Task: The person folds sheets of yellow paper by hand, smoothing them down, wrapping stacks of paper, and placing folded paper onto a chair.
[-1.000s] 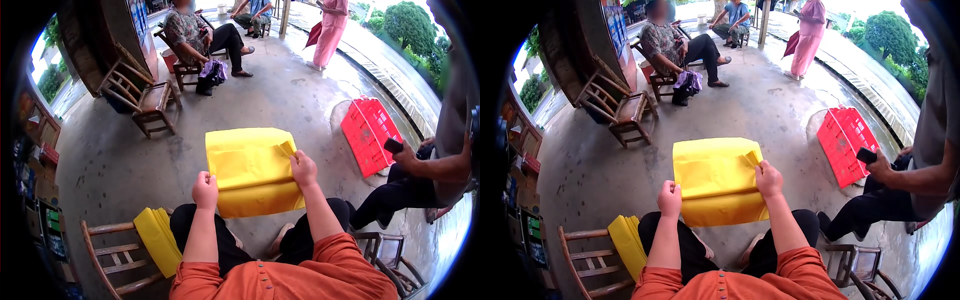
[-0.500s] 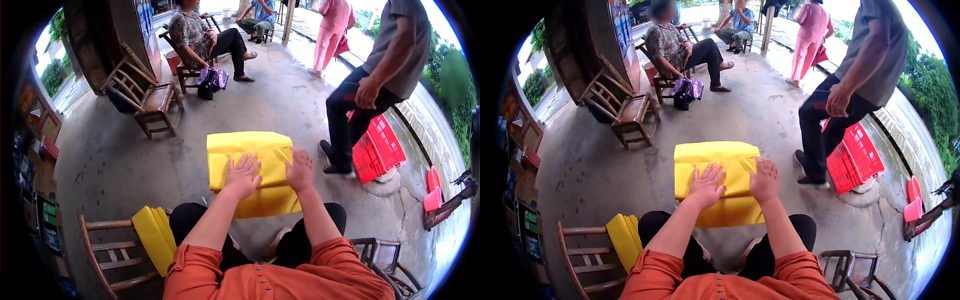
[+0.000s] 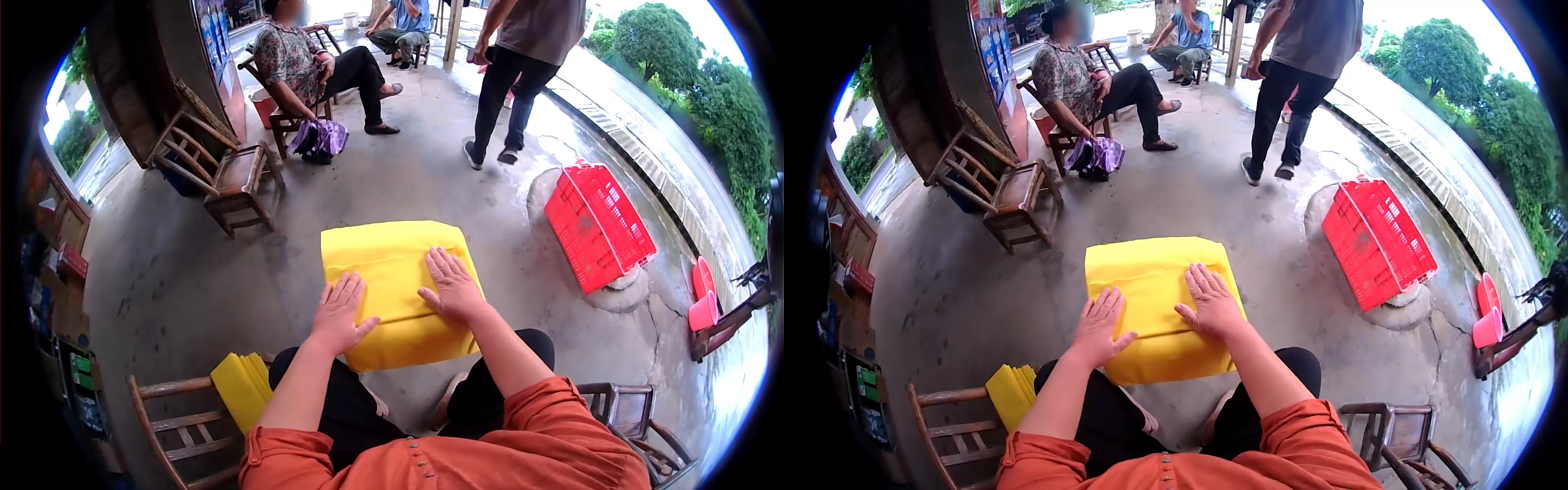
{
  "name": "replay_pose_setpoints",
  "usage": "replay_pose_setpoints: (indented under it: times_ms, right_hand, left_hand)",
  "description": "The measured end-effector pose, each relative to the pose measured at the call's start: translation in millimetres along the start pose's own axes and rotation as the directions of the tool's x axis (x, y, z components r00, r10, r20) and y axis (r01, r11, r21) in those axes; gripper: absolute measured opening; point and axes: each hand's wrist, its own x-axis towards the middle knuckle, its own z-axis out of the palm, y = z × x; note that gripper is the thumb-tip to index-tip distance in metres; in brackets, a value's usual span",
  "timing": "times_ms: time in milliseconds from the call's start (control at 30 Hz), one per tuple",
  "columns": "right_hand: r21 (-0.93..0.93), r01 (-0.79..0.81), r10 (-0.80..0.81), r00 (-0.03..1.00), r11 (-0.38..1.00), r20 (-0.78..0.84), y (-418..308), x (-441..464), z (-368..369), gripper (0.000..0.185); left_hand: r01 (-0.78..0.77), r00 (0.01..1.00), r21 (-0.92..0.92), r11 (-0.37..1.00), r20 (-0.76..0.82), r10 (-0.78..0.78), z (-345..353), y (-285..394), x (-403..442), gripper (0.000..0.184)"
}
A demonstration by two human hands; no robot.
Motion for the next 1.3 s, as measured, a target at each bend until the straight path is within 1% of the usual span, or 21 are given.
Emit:
replay_pose_setpoints:
  times_ms: [67,167,200,267,367,400,467,500,533,567,667,767,833,933,1000,1033,1067,1100,1167,1267,1300]
  right_hand:
    - [0.032,-0.063,0.062,0.998,0.998,0.019,8,-6,-6,0.089]
    - [0.053,-0.016,0.015,0.999,0.998,0.034,23,-23,-18,0.097]
    - [0.100,0.004,-0.009,0.999,0.995,0.049,30,-27,-21,0.107]
    - [0.116,0.025,-0.033,0.997,0.993,0.070,34,-37,-31,0.109]
    - [0.176,0.040,-0.053,0.996,0.984,0.073,40,-46,-31,0.113]
    - [0.208,0.028,-0.040,0.998,0.978,0.052,40,-46,-29,0.108]
    - [0.238,0.019,-0.026,0.999,0.971,0.027,39,-45,-26,0.103]
    - [0.271,0.029,-0.019,0.999,0.962,-0.041,38,-45,-23,0.090]
    - [0.304,0.041,-0.009,0.994,0.952,-0.108,38,-46,-20,0.079]
    - [0.305,0.041,-0.009,0.994,0.951,-0.107,41,-45,-19,0.079]
    - [0.325,0.033,0.015,0.990,0.945,-0.143,48,-46,-28,0.063]
    - [0.249,0.087,-0.081,0.996,0.965,-0.034,53,-61,-53,0.060]
    - [0.284,0.162,-0.163,0.986,0.945,-0.020,52,-83,-67,0.052]
    - [0.387,0.136,-0.151,0.989,0.912,0.007,41,-101,-67,0.045]
    - [0.414,0.236,-0.139,0.958,0.879,-0.252,48,-99,-42,0.042]
    - [0.417,0.242,-0.144,0.957,0.876,-0.253,49,-96,-32,0.042]
    - [0.472,0.200,-0.056,0.952,0.859,-0.302,49,-91,-23,0.041]
    - [0.527,0.166,0.032,0.938,0.833,-0.346,50,-84,-15,0.039]
    - [0.462,0.220,-0.017,0.915,0.859,-0.404,53,-74,-13,0.037]
    - [0.687,0.099,0.172,0.933,0.720,-0.315,53,-72,-13,0.032]
    - [0.750,0.042,0.238,0.935,0.660,-0.262,57,-71,-12,0.020]
  left_hand:
    - [-0.062,0.997,-0.037,0.997,0.044,0.064,-9,-12,-10,0.096]
    - [-0.128,0.988,-0.108,0.986,0.067,0.136,-15,-30,-15,0.090]
    - [-0.129,0.989,-0.111,0.985,0.059,0.137,-14,-37,-15,0.090]
    - [-0.232,0.973,-0.187,0.955,-0.058,0.225,-6,-47,-13,0.082]
    - [-0.260,0.959,-0.329,0.908,-0.194,0.205,-2,-54,-10,0.074]
    - [-0.266,0.958,-0.327,0.907,-0.197,0.210,0,-56,-8,0.074]
    - [-0.329,0.910,-0.324,0.887,-0.358,0.207,7,-60,0,0.057]
    - [-0.330,0.909,-0.322,0.887,-0.360,0.208,11,-60,6,0.057]
    - [-0.343,0.876,-0.300,0.890,-0.445,0.188,15,-60,14,0.049]
    - [-0.353,0.834,-0.277,0.894,-0.526,0.167,16,-58,17,0.042]
    - [-0.310,0.845,-0.380,0.872,-0.531,0.068,18,-51,18,0.041]
    - [-0.331,0.878,-0.234,0.914,-0.432,0.207,3,-46,-5,0.039]
    - [-0.317,0.907,-0.283,0.905,-0.369,0.203,-14,-34,-25,0.039]
    - [-0.338,0.909,-0.384,0.859,-0.372,0.191,-9,-25,-52,0.039]
    - [-0.341,0.896,-0.409,0.846,-0.414,0.161,-3,-27,-47,0.037]
    - [-0.369,0.868,-0.421,0.828,-0.474,0.146,0,-27,-41,0.034]
    - [-0.277,0.908,-0.690,0.669,-0.415,-0.052,9,-26,-32,0.030]
    - [-0.276,0.905,-0.683,0.676,-0.422,-0.056,14,-32,-30,0.030]
    - [-0.314,0.908,-0.527,0.790,-0.409,0.088,11,-44,-31,0.030]
    - [-0.288,0.877,-0.547,0.786,-0.480,-0.012,8,-36,-34,0.018]
    - [-0.288,0.878,-0.548,0.785,-0.479,-0.012,15,-36,-35,0.018]
